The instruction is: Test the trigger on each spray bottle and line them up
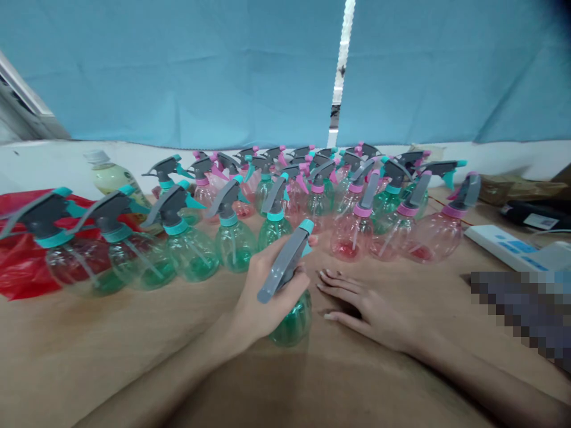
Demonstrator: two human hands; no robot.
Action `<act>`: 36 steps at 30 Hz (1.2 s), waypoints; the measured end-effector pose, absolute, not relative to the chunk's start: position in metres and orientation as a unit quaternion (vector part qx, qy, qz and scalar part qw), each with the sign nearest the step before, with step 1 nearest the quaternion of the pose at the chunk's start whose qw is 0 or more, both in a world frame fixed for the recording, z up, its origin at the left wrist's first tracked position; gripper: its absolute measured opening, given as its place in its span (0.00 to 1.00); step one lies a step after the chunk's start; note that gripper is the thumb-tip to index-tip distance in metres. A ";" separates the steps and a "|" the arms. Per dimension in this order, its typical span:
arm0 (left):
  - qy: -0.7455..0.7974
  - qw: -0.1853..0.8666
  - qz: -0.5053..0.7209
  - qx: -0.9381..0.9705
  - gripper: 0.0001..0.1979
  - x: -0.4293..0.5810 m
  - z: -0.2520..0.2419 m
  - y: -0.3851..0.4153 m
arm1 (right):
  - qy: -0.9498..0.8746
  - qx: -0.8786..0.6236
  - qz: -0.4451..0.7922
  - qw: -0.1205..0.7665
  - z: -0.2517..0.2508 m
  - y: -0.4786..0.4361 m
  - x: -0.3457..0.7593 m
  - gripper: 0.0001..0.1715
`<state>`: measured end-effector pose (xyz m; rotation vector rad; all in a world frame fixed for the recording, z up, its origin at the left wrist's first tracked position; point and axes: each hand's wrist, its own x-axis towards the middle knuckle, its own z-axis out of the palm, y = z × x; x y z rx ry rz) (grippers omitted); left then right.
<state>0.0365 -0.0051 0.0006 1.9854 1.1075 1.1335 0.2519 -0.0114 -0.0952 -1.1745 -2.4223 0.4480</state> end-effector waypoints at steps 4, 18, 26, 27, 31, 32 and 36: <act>0.416 0.291 0.424 0.750 0.16 0.036 0.001 -0.005 | -0.869 -0.419 0.162 0.207 -0.096 -0.011 0.252 0.32; 0.389 0.298 0.409 0.770 0.16 0.032 -0.001 -0.003 | -0.868 -0.430 0.163 0.189 -0.095 -0.011 0.251 0.32; 0.390 0.280 0.397 0.782 0.10 0.027 0.002 0.000 | -0.867 -0.434 0.166 0.181 -0.096 -0.010 0.252 0.32; 0.388 0.278 0.399 0.783 0.09 0.027 0.002 0.000 | -0.866 -0.434 0.167 0.184 -0.097 -0.010 0.252 0.32; 0.374 0.266 0.412 0.787 0.08 0.028 0.002 0.000 | -0.867 -0.432 0.164 0.189 -0.099 -0.010 0.252 0.32; 0.370 0.265 0.415 0.788 0.08 0.028 0.002 0.000 | -0.867 -0.430 0.164 0.190 -0.099 -0.010 0.252 0.32; 0.356 0.268 0.424 0.788 0.09 0.028 0.003 0.000 | -0.867 -0.430 0.163 0.194 -0.100 -0.009 0.252 0.32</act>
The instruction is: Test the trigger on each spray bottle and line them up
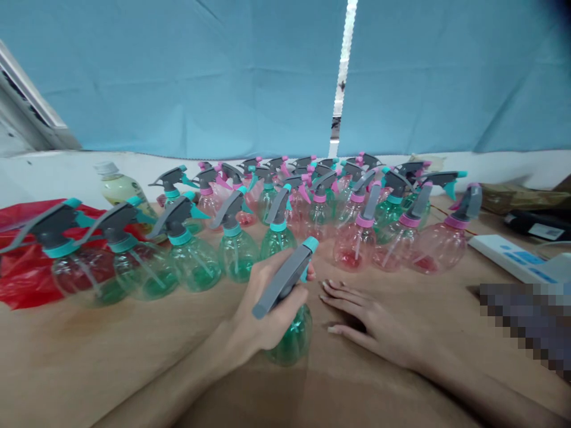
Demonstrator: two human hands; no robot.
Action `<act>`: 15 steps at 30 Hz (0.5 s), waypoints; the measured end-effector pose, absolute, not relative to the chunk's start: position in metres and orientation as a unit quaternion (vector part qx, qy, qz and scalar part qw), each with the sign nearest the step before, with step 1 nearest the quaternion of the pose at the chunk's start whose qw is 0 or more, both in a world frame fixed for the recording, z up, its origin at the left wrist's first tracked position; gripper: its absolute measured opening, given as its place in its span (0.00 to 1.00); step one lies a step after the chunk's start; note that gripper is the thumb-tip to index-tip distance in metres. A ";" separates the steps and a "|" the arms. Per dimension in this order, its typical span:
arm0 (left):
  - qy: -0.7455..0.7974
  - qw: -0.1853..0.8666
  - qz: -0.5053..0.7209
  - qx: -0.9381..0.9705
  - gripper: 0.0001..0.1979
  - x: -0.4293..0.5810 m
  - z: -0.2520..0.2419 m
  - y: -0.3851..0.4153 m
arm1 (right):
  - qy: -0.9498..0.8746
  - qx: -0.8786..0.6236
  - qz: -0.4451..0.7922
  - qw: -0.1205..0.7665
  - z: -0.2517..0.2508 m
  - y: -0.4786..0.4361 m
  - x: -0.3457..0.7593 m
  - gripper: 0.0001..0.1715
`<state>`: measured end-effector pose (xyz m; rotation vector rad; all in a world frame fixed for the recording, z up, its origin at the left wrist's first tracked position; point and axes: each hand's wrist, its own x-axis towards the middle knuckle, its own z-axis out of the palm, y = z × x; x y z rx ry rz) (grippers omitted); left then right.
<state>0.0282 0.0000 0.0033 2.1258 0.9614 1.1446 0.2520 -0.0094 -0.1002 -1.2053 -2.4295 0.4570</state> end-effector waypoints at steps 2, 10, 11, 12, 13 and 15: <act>0.362 0.264 0.423 0.788 0.09 0.028 0.003 0.000 | -0.867 -0.432 0.161 0.189 -0.100 -0.009 0.252 0.32; 0.401 0.283 0.429 0.758 0.18 0.031 -0.005 -0.001 | -0.867 -0.430 0.158 0.195 -0.102 -0.010 0.252 0.32; 0.402 0.282 0.430 0.758 0.19 0.031 -0.006 -0.001 | -0.867 -0.432 0.157 0.192 -0.102 -0.010 0.252 0.32; 0.402 0.281 0.431 0.757 0.19 0.031 -0.006 -0.001 | -0.868 -0.433 0.155 0.189 -0.102 -0.010 0.253 0.32; 0.403 0.280 0.431 0.757 0.19 0.032 -0.006 0.000 | -0.868 -0.434 0.153 0.187 -0.102 -0.010 0.253 0.32; 0.402 0.280 0.433 0.756 0.19 0.032 -0.005 0.000 | -0.869 -0.434 0.151 0.185 -0.101 -0.010 0.253 0.32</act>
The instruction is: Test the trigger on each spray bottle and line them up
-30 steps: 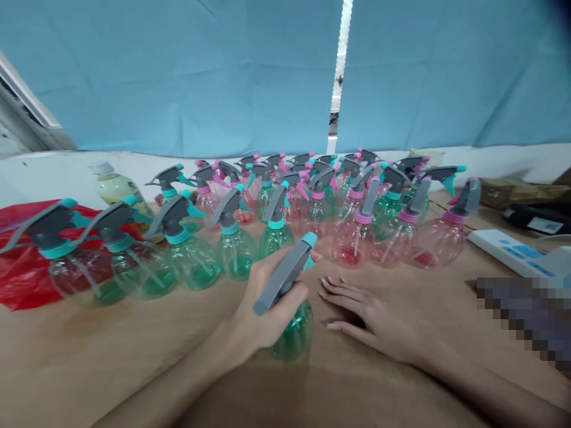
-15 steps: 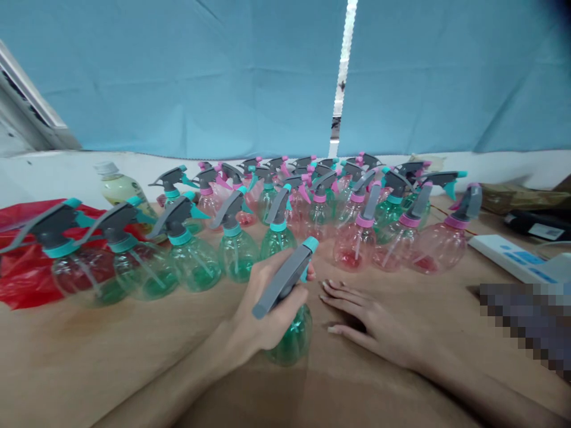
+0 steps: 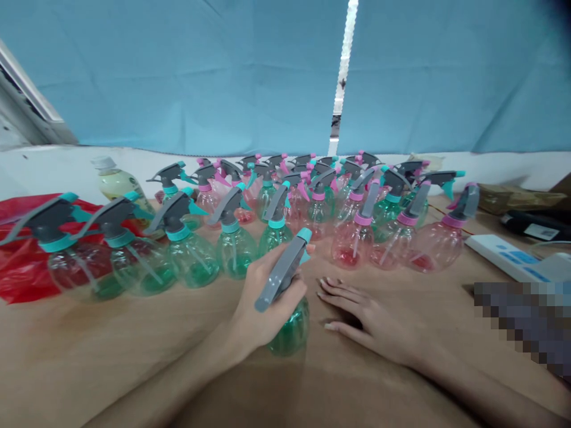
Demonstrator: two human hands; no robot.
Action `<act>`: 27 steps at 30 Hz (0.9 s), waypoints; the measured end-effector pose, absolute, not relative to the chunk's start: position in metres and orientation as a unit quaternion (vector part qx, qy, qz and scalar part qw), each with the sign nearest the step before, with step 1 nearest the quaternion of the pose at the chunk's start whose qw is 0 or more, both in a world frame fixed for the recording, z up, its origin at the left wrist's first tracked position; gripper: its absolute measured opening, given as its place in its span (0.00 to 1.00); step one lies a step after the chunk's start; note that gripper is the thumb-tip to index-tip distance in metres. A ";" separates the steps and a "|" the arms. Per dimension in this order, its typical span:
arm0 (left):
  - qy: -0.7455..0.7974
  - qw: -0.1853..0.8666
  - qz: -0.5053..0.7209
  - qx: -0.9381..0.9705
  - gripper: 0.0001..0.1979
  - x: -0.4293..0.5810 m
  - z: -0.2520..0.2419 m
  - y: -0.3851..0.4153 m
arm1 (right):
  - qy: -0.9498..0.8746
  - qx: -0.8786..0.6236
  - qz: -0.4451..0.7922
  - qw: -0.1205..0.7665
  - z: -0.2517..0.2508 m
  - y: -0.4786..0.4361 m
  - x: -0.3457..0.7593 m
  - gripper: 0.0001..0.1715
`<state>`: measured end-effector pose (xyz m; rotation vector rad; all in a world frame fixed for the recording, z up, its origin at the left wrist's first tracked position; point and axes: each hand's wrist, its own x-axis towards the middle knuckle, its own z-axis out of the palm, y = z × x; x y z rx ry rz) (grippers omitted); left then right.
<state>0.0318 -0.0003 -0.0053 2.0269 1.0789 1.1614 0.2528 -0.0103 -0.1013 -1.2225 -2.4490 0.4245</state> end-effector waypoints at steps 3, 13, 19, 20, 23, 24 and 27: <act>0.400 0.286 0.432 0.756 0.20 0.032 -0.005 0.000 | -0.871 -0.430 0.148 0.186 -0.101 -0.010 0.253 0.31; 0.405 0.287 0.431 0.753 0.18 0.032 -0.005 -0.002 | -0.868 -0.432 0.154 0.193 -0.101 -0.010 0.252 0.32; 0.416 0.280 0.425 0.754 0.11 0.032 -0.003 -0.003 | -0.870 -0.428 0.152 0.191 -0.102 -0.009 0.253 0.32; 0.417 0.277 0.424 0.755 0.11 0.032 -0.003 -0.003 | -0.870 -0.429 0.151 0.189 -0.101 -0.009 0.253 0.32; 0.418 0.268 0.424 0.758 0.11 0.032 -0.002 -0.003 | -0.869 -0.429 0.159 0.190 -0.099 -0.010 0.252 0.32; 0.419 0.268 0.423 0.757 0.11 0.032 -0.002 -0.003 | -0.868 -0.429 0.163 0.191 -0.098 -0.010 0.252 0.32; 0.420 0.278 0.422 0.754 0.14 0.032 -0.003 -0.003 | -0.865 -0.429 0.169 0.196 -0.095 -0.011 0.252 0.32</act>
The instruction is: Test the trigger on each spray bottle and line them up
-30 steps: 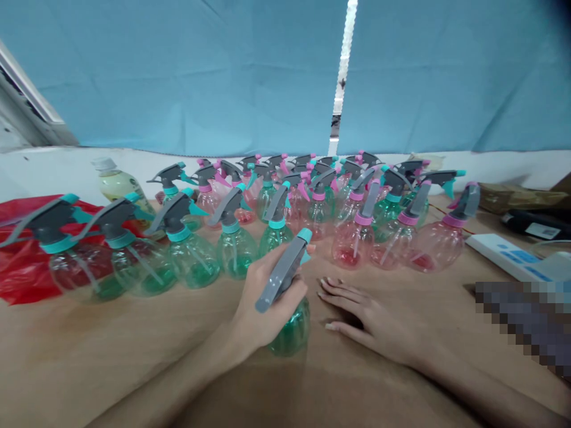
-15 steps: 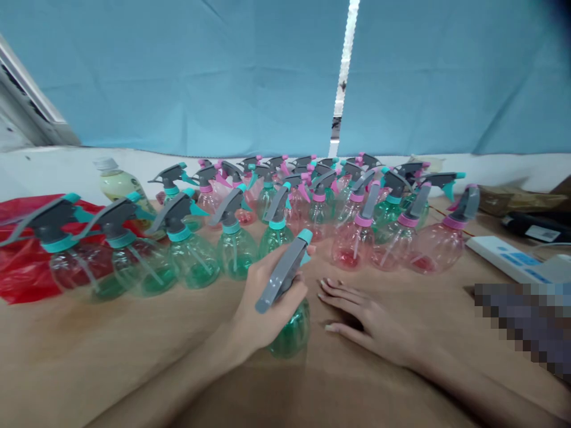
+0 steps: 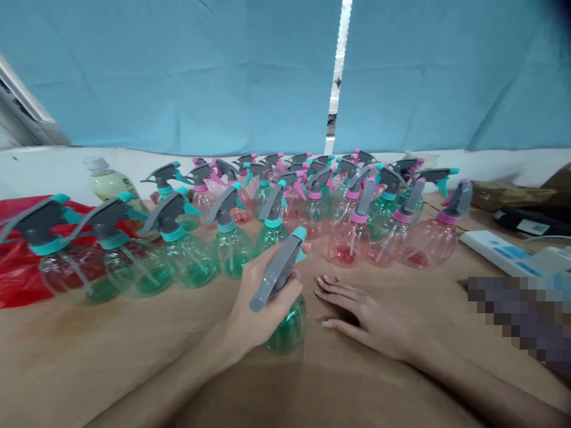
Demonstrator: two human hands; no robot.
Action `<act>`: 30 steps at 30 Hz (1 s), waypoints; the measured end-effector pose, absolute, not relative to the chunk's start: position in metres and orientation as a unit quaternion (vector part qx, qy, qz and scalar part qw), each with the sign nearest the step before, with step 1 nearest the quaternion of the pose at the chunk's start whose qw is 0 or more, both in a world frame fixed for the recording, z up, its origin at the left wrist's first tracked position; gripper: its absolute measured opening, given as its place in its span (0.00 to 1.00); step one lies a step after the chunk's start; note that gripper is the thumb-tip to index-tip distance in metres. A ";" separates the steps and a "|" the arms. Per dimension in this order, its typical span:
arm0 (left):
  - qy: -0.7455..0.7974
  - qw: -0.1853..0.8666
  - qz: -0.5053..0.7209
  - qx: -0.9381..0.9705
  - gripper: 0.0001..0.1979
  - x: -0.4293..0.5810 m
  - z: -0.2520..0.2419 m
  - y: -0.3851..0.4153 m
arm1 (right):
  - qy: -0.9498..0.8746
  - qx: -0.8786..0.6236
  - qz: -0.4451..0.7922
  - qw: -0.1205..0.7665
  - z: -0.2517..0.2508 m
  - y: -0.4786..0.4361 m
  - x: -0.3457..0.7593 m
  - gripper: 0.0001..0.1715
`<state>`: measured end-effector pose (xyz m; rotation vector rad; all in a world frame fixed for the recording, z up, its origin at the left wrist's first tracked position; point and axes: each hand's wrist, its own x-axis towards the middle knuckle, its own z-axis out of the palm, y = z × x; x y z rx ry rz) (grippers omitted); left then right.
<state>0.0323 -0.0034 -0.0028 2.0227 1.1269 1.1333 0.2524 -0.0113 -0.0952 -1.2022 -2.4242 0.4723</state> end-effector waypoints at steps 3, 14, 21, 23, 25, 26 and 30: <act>0.425 0.279 0.425 0.749 0.16 0.031 -0.005 -0.003 | -0.867 -0.427 0.166 0.196 -0.094 -0.011 0.252 0.32; 0.423 0.307 0.422 0.741 0.14 0.029 -0.006 -0.004 | -0.873 -0.428 0.151 0.180 -0.092 -0.012 0.252 0.33; 0.400 0.284 0.424 0.761 0.14 0.031 0.002 -0.002 | -0.869 -0.426 0.160 0.197 -0.095 -0.011 0.253 0.32; 0.401 0.280 0.418 0.766 0.13 0.032 0.004 -0.002 | -0.867 -0.425 0.164 0.200 -0.095 -0.011 0.253 0.32; 0.402 0.274 0.414 0.769 0.11 0.032 0.006 -0.002 | -0.867 -0.427 0.163 0.199 -0.095 -0.012 0.252 0.32; 0.402 0.272 0.413 0.771 0.10 0.031 0.006 -0.002 | -0.866 -0.428 0.162 0.200 -0.095 -0.012 0.252 0.32; 0.406 0.264 0.414 0.770 0.07 0.031 0.007 -0.001 | -0.865 -0.425 0.165 0.209 -0.096 -0.011 0.253 0.32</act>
